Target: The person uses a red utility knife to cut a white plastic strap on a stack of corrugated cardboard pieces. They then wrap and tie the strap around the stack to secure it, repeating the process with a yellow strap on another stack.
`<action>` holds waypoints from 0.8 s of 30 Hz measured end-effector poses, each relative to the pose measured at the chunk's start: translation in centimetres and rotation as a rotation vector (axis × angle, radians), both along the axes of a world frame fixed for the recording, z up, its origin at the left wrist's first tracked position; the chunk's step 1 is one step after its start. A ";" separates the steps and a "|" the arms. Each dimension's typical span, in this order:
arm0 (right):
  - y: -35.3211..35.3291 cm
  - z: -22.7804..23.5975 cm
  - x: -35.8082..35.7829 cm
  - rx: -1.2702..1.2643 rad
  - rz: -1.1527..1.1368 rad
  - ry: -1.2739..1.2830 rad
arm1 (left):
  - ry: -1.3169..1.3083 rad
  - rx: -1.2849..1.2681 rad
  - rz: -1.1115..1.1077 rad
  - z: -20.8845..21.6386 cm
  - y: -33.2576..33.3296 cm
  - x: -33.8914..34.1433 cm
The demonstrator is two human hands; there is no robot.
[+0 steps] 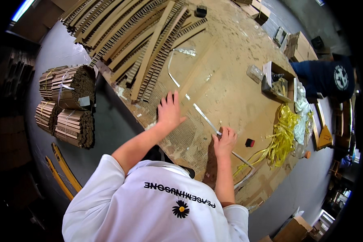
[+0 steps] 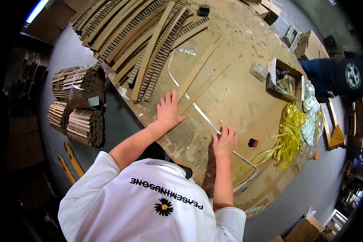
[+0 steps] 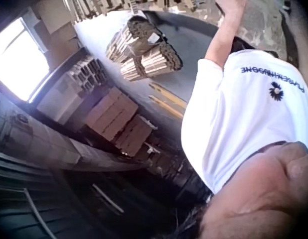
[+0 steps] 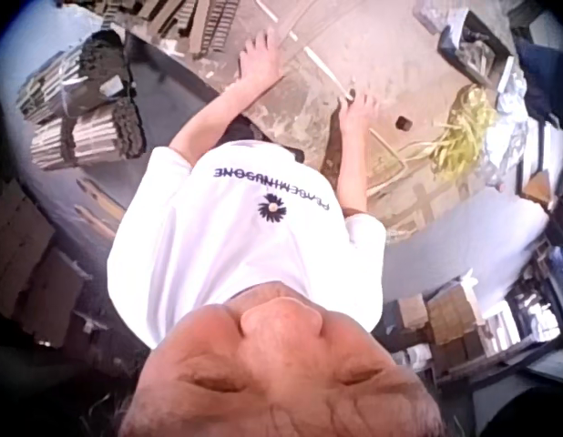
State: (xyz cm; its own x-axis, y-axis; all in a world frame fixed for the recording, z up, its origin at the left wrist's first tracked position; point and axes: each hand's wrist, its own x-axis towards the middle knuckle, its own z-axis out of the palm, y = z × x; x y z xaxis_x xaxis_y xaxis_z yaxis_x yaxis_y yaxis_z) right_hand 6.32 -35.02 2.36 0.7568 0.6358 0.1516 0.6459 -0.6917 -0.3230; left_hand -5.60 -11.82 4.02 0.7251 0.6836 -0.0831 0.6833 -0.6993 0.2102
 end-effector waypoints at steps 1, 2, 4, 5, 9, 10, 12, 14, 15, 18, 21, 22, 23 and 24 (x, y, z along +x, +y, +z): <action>0.0 -0.7 -0.1 0.004 0.005 0.032 | 0.064 -0.061 0.005 -0.6 -0.1 -0.6; -0.4 -1.5 -0.2 0.000 0.000 0.062 | 0.015 -0.127 -0.009 -1.4 0.2 -0.9; -0.3 -2.5 -0.3 0.043 0.013 0.041 | -0.052 -0.196 -0.025 -3.0 2.1 -1.5; -0.5 -3.1 0.0 0.053 0.000 0.086 | -0.095 -0.229 -0.036 -2.7 3.3 -1.3; 0.6 -2.9 0.7 0.178 -0.208 0.432 | -0.181 -0.133 -0.040 0.4 8.8 0.0; 2.0 -1.4 0.7 0.273 -0.299 0.567 | -0.244 -0.096 -0.033 1.7 10.1 0.4; 5.0 1.0 0.5 0.435 -0.385 0.705 | -0.411 -0.028 -0.019 4.6 12.8 0.4; 9.4 3.0 -0.9 0.468 -0.395 0.615 | -0.424 0.084 0.080 4.6 16.6 -0.1; 11.8 3.8 -1.8 0.484 -0.406 0.570 | -0.412 0.112 0.127 4.0 19.0 -0.5; 17.2 0.1 -3.7 0.211 -0.423 0.560 | -0.200 -0.204 0.043 3.0 23.5 -1.6; 23.7 -3.3 -5.3 0.154 -0.475 0.727 | -0.036 -0.294 -0.163 3.6 24.7 -2.0; 27.2 -2.6 -6.4 0.199 -0.478 0.699 | 0.008 -0.269 -0.213 4.0 25.8 -2.0; 29.9 -1.5 -7.9 0.233 -0.491 0.670 | 0.055 -0.256 -0.269 4.2 26.3 -2.0; 30.8 -3.1 -8.1 0.258 -0.404 0.529 | 0.040 -0.284 -0.285 4.7 26.2 -1.9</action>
